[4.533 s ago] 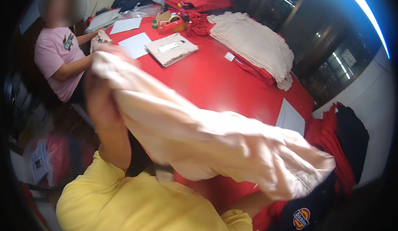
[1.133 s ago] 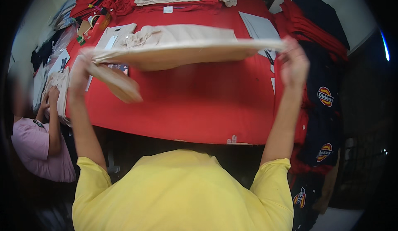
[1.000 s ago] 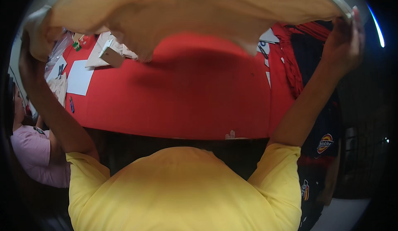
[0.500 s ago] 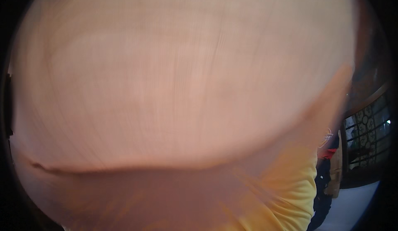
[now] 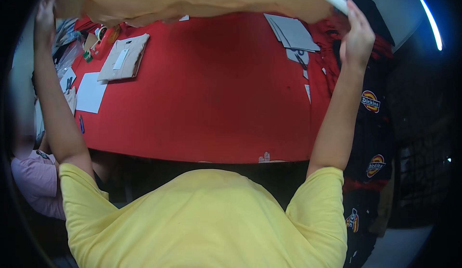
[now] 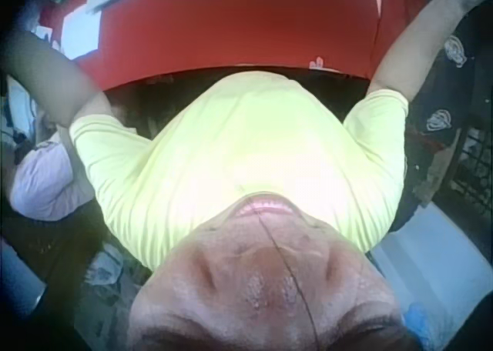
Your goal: The person folds shirts by placing them on a red table, smoothing the fabric, and using a cardboard template to fold the sides and bottom before removing the template and setting the shirt aside.
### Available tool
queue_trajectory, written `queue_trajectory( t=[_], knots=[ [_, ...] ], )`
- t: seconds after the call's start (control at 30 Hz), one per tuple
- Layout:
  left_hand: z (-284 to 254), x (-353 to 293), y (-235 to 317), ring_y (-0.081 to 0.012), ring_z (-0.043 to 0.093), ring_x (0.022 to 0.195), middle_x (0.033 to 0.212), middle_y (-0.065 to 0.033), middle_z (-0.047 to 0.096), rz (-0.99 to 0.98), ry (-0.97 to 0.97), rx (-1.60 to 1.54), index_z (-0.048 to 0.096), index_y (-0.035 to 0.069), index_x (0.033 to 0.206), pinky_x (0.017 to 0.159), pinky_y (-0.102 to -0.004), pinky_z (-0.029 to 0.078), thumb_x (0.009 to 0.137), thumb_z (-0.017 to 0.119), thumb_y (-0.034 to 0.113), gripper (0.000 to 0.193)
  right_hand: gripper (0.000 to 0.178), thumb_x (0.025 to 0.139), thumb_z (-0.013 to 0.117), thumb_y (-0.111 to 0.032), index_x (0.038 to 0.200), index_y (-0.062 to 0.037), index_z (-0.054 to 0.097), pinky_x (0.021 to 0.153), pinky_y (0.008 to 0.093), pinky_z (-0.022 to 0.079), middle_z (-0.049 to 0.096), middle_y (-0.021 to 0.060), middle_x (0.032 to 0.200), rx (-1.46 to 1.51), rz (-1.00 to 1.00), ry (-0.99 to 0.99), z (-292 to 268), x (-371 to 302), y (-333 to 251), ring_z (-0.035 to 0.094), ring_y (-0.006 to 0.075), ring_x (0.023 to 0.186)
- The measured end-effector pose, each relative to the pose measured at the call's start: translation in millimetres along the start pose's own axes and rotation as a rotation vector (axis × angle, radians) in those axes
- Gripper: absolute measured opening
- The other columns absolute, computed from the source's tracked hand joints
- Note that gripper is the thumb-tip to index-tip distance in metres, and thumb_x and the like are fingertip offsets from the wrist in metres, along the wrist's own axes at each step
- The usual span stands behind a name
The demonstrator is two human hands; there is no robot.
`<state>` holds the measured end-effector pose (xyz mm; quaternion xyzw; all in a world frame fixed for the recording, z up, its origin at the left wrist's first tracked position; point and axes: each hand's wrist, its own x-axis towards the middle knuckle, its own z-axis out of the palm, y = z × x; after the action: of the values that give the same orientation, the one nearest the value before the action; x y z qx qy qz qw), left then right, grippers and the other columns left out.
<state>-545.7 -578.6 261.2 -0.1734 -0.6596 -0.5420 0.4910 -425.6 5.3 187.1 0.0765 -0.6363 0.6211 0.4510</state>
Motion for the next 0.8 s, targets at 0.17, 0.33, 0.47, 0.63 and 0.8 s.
queue_trajectory(
  t=[0.17, 0.33, 0.47, 0.63, 0.8],
  knots=[
    [-20, -175, -53, -0.0157, 0.055, 0.087, 0.093, -0.01, 0.061, -0.129, -0.432, 0.386, 0.056, 0.0, 0.107, 0.081, -0.0315, 0.045, 0.097, 0.053, 0.03, 0.031, 0.031, 0.097, 0.046, -0.004, 0.125, 0.0077, 0.054, 0.085, 0.0341, 0.053, 0.058, 0.0165, 0.122, -0.009, 0.255, 0.035, -43, -109, 67, 0.061, 0.0225, 0.105],
    [-39, -323, -54, -0.0241, 0.065, 0.088, 0.096, -0.0175, 0.067, -0.671, -0.684, 0.464, 0.058, -0.003, 0.108, 0.079, -0.0349, 0.049, 0.087, 0.064, 0.016, 0.03, 0.026, 0.094, 0.05, 0.0, 0.117, 0.0051, 0.059, 0.073, 0.0271, 0.052, 0.061, 0.0116, 0.115, 0.018, 0.617, 0.208, -94, -214, 138, 0.061, 0.0153, 0.088],
    [-63, -370, -31, -0.0195, 0.06, 0.075, 0.084, -0.0118, 0.065, -1.177, -0.886, 0.472, 0.058, -0.004, 0.101, 0.073, -0.0356, 0.05, 0.082, 0.071, 0.015, 0.03, 0.021, 0.093, 0.052, -0.001, 0.112, 0.0056, 0.06, 0.071, 0.0268, 0.054, 0.063, 0.0112, 0.104, -0.012, 0.822, 0.205, -114, -261, 141, 0.061, 0.0147, 0.084],
    [-97, -413, -23, -0.0163, 0.058, 0.067, 0.076, -0.0098, 0.063, -0.927, -0.843, 0.558, 0.052, -0.002, 0.089, 0.066, -0.032, 0.047, 0.078, 0.071, 0.009, 0.025, 0.017, 0.091, 0.056, -0.001, 0.106, 0.0044, 0.063, 0.063, 0.0239, 0.053, 0.063, 0.0079, 0.089, -0.196, 0.928, 0.058, -130, -285, 139, 0.06, 0.0119, 0.072],
    [-136, -387, -5, -0.022, 0.062, 0.073, 0.084, -0.0125, 0.064, -1.142, -0.837, 0.573, 0.054, -0.001, 0.098, 0.07, -0.0346, 0.049, 0.077, 0.071, 0.01, 0.029, 0.014, 0.086, 0.062, -0.005, 0.097, 0.0025, 0.065, 0.064, 0.0288, 0.053, 0.062, 0.009, 0.083, -0.649, 1.205, -0.407, -179, -278, 100, 0.062, 0.0168, 0.071]
  ],
)
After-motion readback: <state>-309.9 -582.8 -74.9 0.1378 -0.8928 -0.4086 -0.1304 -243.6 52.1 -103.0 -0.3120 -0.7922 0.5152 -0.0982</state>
